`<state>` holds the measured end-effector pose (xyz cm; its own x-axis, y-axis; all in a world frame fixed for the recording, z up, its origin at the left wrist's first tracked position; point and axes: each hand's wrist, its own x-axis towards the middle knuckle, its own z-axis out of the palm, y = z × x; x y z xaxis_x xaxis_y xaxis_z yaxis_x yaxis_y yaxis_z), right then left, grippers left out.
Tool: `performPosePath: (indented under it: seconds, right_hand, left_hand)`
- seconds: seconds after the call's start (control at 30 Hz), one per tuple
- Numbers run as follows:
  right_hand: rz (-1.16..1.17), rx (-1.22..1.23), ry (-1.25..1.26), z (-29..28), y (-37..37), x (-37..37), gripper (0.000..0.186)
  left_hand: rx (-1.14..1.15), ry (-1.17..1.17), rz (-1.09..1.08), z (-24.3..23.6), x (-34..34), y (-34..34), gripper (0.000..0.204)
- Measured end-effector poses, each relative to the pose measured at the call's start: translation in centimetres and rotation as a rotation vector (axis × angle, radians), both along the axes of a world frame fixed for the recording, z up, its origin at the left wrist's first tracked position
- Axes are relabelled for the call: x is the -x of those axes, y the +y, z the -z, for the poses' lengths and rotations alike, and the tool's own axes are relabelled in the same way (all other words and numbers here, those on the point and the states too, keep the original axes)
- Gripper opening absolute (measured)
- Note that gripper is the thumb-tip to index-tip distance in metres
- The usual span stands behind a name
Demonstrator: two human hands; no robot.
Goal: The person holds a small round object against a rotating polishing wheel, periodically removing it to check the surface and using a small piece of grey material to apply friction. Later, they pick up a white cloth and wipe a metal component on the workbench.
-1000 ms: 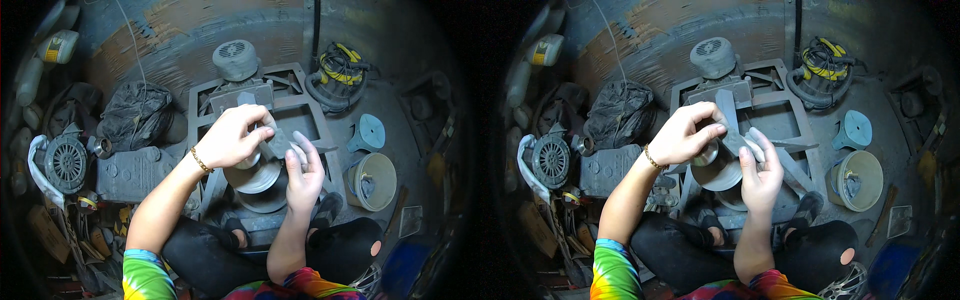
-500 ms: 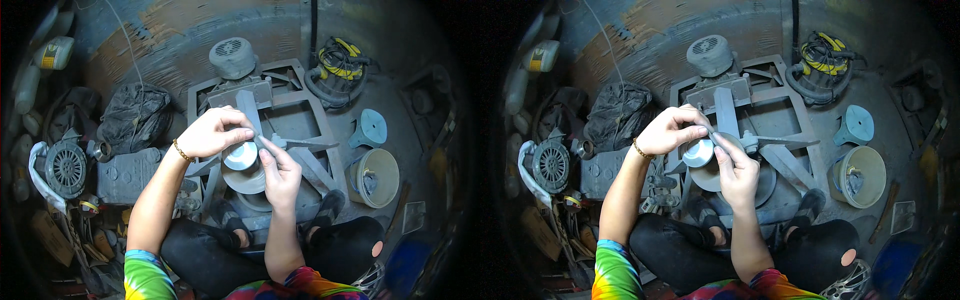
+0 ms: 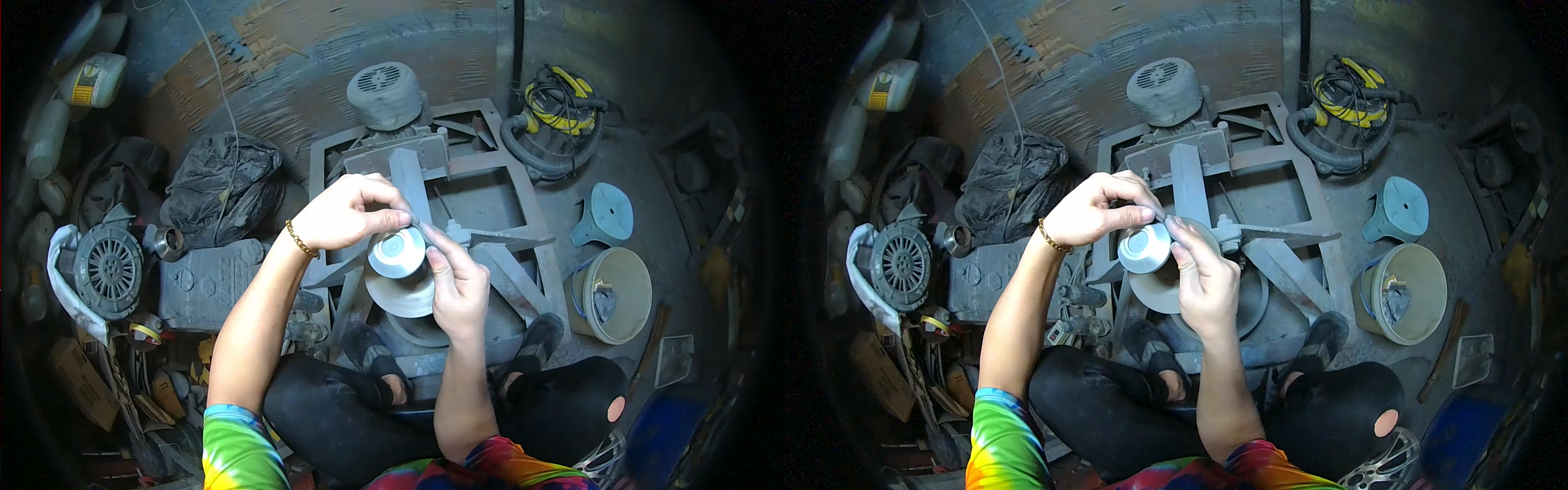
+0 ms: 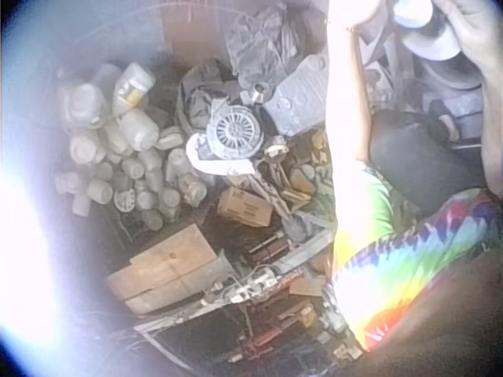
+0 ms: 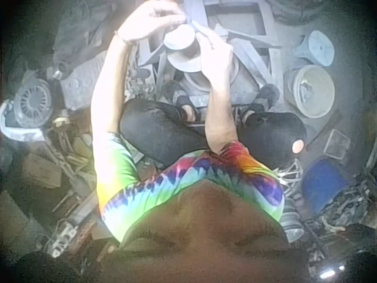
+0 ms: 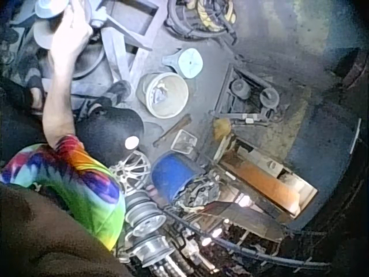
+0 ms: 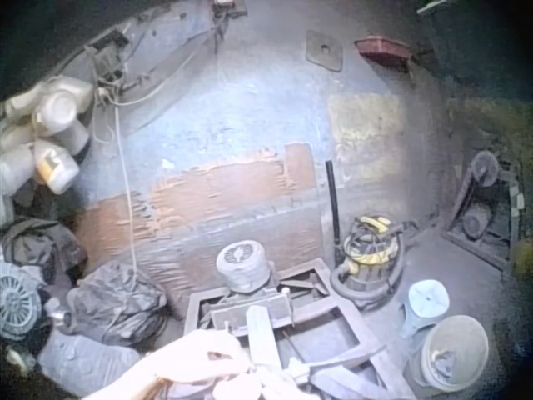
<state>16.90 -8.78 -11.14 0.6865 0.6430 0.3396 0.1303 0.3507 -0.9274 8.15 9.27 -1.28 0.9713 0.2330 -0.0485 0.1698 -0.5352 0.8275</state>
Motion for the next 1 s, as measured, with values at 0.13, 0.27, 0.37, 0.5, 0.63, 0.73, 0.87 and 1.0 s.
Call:
performPosePath:
  seconds: [0.13, 0.27, 0.37, 0.5, 0.63, 0.73, 0.87, 1.0]
  right_hand:
    - [0.002, 0.051, -0.026, -0.14, 0.05, 0.01, 0.025]
    - [0.001, 0.045, -0.040, -0.07, 0.22, -0.07, 0.025]
    - [-0.015, 0.027, -0.022, -0.15, 0.19, -0.04, 0.025]
    - [-0.014, -0.009, -0.053, -0.02, 0.05, -0.23, 0.025]
    - [-0.018, -0.011, -0.008, -0.10, 0.05, -0.01, 0.025]
    - [-0.007, -0.032, -0.011, -0.08, 0.03, 0.02, 0.025]
    - [0.009, -0.048, -0.027, -0.20, -0.14, 0.10, 0.025]
    - [0.000, -0.046, -0.026, -0.12, -0.01, 0.02, 0.025]
  left_hand:
    - [-0.024, 0.008, 0.005, 0.58, 0.07, 0.31, 0.015]
    - [0.005, 0.014, -0.008, 0.44, -0.04, 0.33, 0.015]
    - [-0.004, -0.006, 0.013, 0.38, 0.01, 0.38, 0.015]
    - [0.005, -0.033, 0.005, -0.03, -0.27, 0.00, 0.015]
    - [-0.052, -0.034, 0.021, 0.08, -0.13, 0.10, 0.017]
    - [-0.053, -0.063, 0.039, -0.15, -0.13, -0.02, 0.018]
    - [-0.041, -0.111, 0.046, -0.12, -0.17, -0.19, 0.014]
    - [-0.064, -0.081, 0.042, -0.17, -0.01, -0.02, 0.017]
